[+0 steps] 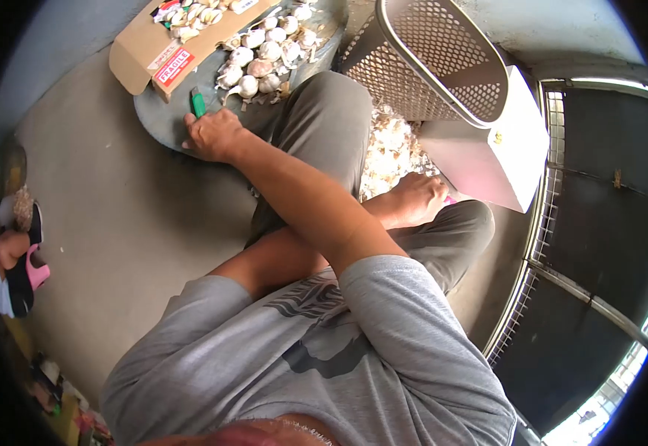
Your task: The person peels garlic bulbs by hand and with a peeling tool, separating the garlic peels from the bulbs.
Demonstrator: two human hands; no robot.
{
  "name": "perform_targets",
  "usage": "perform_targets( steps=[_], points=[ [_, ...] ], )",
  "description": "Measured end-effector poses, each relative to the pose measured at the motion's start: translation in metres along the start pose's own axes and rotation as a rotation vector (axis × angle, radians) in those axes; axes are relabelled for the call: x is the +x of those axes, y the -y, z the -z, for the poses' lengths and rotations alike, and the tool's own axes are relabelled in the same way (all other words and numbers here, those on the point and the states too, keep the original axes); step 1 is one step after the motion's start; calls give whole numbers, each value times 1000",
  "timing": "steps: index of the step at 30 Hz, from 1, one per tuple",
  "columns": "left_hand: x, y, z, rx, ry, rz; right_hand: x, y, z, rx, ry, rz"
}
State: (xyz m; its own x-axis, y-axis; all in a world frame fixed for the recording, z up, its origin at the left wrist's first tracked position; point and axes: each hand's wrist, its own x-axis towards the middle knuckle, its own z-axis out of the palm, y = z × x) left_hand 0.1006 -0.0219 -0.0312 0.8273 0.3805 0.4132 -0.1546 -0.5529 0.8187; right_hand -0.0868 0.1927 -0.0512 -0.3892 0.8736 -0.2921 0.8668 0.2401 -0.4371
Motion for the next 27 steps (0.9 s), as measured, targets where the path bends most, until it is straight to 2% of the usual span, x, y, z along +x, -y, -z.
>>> perform_targets(
  steps=[2, 6, 8, 10, 12, 14, 15, 16, 17, 18, 19, 20, 21, 22, 26, 27],
  points=[
    [1, -2, 3, 9, 64, 23, -4, -3, 3, 62, 41, -37],
    [2, -2, 0, -59, 23, 92, -26, -3, 6, 185, -180, -35],
    [7, 5, -13, -222, 35, 258, -43, -1, 22, 380, -269, 1],
    [17, -2, 14, -821, 148, 634, -77, 2, 59, 607, -345, 49],
    [26, 14, 14, -1034, 9, 817, -118, 1, 94, 816, -427, 110],
    [28, 22, 34, -1224, -11, 915, -174, -9, 129, 1096, -524, 80],
    [22, 21, 39, -1184, -57, 835, -211, -14, 147, 1288, -531, 56],
    [18, 7, 45, -1339, -166, 739, -247, -23, 160, 1478, -532, 34],
    [15, -7, 51, -1499, -262, 629, -278, -32, 162, 1583, -691, 105],
    [16, -4, 55, -1655, -257, 528, -305, -51, 155, 1568, -820, 179],
    [18, -1, 59, -1813, -237, 429, -333, -57, 154, 1372, -1007, 79],
    [16, 28, 56, -1770, -48, 387, -358, -93, 131, 1196, -1063, 13],
    [22, 14, 63, -1663, -180, 682, -375, -91, 125, 1200, -1136, -13],
    [23, 5, 63, -1634, -321, 744, -390, -104, 110, 1254, -1175, -49],
    [23, 2, 60, -1546, -260, 746, -414, -141, 57, 1245, -1171, -278],
    [23, 5, 59, -1538, -216, 737, -413, -143, 51, 1100, -1138, -438]
  ],
)
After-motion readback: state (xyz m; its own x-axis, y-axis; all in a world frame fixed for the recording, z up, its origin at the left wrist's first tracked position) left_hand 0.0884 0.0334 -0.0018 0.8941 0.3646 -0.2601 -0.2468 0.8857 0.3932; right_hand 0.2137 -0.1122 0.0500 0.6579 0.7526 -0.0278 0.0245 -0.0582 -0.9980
